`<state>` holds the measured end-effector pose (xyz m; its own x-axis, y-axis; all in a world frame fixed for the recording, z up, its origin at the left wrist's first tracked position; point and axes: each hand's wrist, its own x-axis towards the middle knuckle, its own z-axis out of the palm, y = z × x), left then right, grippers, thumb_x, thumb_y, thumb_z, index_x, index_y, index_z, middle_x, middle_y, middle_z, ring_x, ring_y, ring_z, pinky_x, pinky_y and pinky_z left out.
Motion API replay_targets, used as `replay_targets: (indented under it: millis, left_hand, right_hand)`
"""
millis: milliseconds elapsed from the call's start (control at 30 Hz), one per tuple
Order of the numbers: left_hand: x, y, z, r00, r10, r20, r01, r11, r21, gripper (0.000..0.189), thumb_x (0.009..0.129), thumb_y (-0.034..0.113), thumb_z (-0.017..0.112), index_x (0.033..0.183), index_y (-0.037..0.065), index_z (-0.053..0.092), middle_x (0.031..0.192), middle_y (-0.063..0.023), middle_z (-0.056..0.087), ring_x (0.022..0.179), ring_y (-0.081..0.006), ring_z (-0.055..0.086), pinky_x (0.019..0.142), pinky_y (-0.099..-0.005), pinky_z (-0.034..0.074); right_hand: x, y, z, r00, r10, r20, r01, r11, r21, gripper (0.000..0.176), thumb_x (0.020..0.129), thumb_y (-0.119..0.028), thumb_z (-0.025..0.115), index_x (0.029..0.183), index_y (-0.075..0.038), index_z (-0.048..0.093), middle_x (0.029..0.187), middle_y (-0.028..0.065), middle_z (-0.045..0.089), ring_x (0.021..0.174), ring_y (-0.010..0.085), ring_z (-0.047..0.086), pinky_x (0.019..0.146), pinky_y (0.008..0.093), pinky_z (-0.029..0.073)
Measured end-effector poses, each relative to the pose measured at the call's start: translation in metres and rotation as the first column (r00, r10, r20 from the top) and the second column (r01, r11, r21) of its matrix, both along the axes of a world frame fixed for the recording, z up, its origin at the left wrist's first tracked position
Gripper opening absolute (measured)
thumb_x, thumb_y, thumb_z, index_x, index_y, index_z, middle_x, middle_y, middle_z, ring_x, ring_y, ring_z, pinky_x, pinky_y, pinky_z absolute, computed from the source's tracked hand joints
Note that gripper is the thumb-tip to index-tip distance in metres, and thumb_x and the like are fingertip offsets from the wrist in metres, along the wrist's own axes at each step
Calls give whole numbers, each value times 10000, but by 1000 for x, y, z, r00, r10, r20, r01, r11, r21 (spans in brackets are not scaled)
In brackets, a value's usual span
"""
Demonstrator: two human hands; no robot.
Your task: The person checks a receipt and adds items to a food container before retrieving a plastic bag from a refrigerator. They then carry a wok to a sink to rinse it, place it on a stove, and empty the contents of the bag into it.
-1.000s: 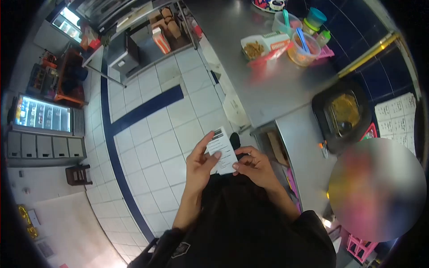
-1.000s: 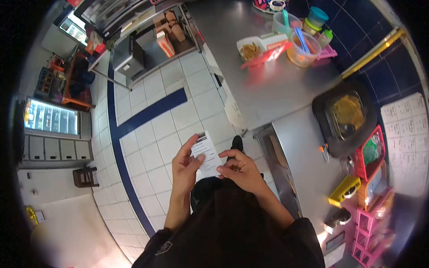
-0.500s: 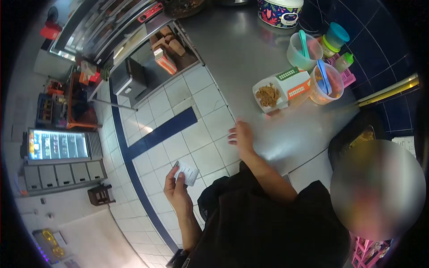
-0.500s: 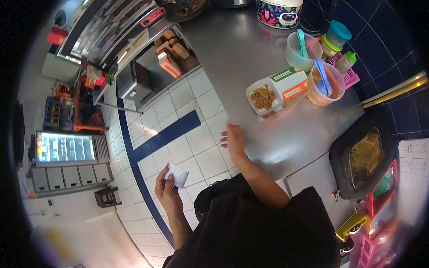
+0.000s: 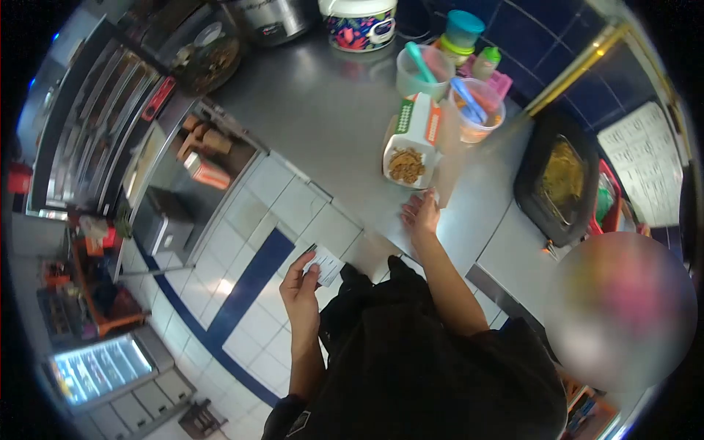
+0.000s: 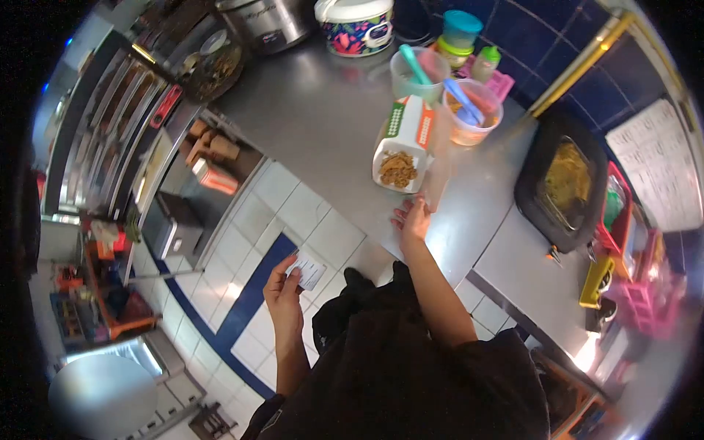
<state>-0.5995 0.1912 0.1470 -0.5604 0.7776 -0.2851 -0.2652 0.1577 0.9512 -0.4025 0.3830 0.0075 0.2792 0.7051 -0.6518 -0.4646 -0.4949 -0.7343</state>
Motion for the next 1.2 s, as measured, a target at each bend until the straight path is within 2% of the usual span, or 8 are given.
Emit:
replay_targets:
  millis: [100, 267, 367, 567, 667, 800, 1000, 1200]
  left_hand:
    - [-23, -1, -2, 998, -53, -22, 55, 997, 53, 232, 917, 47, 586, 1136, -2, 645, 1005, -76, 650, 858, -120, 592, 721, -262, 483]
    - [-50, 8, -13, 994, -99, -36, 102, 992, 74, 231, 924, 82, 597, 1136, 13, 656, 950, -37, 652, 792, -81, 559, 682, -227, 449]
    - [-51, 48, -42, 956, -187, -225, 195, 981, 13, 263, 938, 201, 613, 1095, 0, 679, 912, -47, 672, 769, -75, 564, 672, -216, 442]
    - [1, 174, -67, 504, -407, -762, 430, 883, -187, 402, 907, 401, 575, 1032, 38, 695, 1033, -185, 687, 905, -368, 669, 802, -413, 523]
    - [44, 225, -74, 273, -424, -863, 297, 891, -344, 391, 870, 411, 606, 971, 45, 700, 1004, -182, 686, 942, -364, 649, 808, -447, 518]
    - [69, 271, -95, 106, -581, -807, 257, 800, -542, 354, 859, 399, 614, 944, 66, 701, 985, -175, 685, 943, -344, 651, 804, -449, 524]
    - [83, 259, -99, 123, -539, -833, 259, 828, -497, 297, 828, 311, 629, 922, 39, 699, 918, -194, 688, 854, -354, 669, 738, -460, 530]
    - [97, 211, -76, 334, -423, -842, 359, 883, -301, 313, 827, 305, 667, 890, 0, 693, 684, -164, 653, 608, -312, 627, 616, -416, 483]
  right_hand:
    - [-7, 15, -9, 983, -172, -70, 174, 984, 27, 364, 948, -417, 485, 1023, -61, 504, 833, 67, 577, 706, 209, 599, 576, 385, 495]
    - [-4, 26, 6, 953, -291, -87, 293, 956, 18, 344, 921, -363, 514, 1065, -51, 520, 819, 81, 587, 669, 217, 599, 564, 402, 524]
    - [-1, 25, 4, 931, -331, -154, 337, 941, 15, 349, 907, -333, 542, 1096, -38, 529, 841, 91, 597, 688, 224, 601, 589, 410, 537]
    - [5, 26, 1, 924, -293, -246, 307, 951, 20, 189, 895, -261, 579, 909, -77, 535, 856, 64, 560, 744, 245, 568, 643, 449, 534]
    - [10, 33, 1, 915, -285, -286, 304, 952, 23, 195, 879, -254, 610, 858, -73, 540, 787, 53, 534, 728, 249, 578, 597, 426, 542]
    - [18, 43, -6, 948, -275, -160, 267, 961, -70, 218, 874, -226, 617, 1014, -62, 584, 810, 71, 589, 659, 233, 603, 540, 404, 549]
    - [55, 37, -1, 959, -257, 118, 268, 959, -87, 302, 831, -190, 623, 1082, -26, 655, 880, 100, 657, 611, 176, 627, 456, 331, 545]
    - [129, 1, -19, 931, -238, 276, 230, 971, 62, 268, 838, -202, 591, 975, -5, 710, 746, 98, 666, 579, 158, 634, 469, 302, 539]
